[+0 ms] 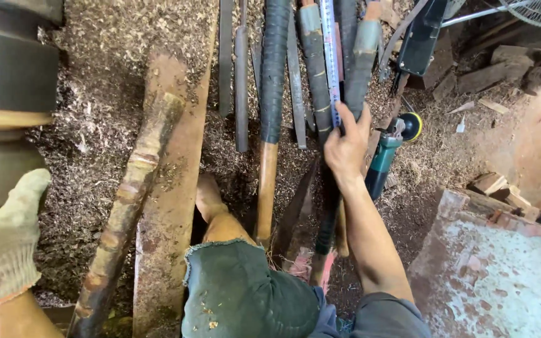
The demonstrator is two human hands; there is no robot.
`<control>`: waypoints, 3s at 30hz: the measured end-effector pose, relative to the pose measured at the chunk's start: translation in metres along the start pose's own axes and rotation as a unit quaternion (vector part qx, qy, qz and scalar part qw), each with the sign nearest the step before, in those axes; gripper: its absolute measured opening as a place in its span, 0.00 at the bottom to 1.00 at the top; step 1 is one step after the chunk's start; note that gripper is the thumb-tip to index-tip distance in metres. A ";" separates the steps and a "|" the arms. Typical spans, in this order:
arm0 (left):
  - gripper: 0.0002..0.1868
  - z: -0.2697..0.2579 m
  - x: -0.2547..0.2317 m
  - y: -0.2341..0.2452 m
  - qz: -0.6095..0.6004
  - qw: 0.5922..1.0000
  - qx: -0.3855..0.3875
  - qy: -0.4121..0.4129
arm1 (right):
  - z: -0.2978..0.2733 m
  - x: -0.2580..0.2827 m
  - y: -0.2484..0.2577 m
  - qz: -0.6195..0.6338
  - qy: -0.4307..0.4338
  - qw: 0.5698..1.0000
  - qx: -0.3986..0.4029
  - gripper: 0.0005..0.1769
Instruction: Turning, gluing, and finishing a wooden vase using a lathe, chisel, and grinder.
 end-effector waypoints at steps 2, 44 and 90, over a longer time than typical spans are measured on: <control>0.33 0.002 -0.001 -0.002 0.019 1.000 0.006 0.013 | 0.013 0.029 -0.006 -0.044 0.010 0.999 0.005 0.37; 0.20 0.059 -0.133 -0.011 -0.813 0.249 0.176 0.496 | 0.015 0.221 -0.112 0.182 0.040 0.847 0.498 0.26; 0.13 0.093 -0.145 -0.017 -0.821 0.091 0.025 0.563 | -0.015 0.282 -0.130 0.125 0.175 0.904 0.370 0.22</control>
Point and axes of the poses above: each hand's wrist, its own z-axis towards the middle knuckle, its own y-axis out of the back of the hand, x = y × z, the point moved 3 cm from there along z, towards the middle knuckle, and after that the axes turned 14 degrees about z, right-handed, at the moved point
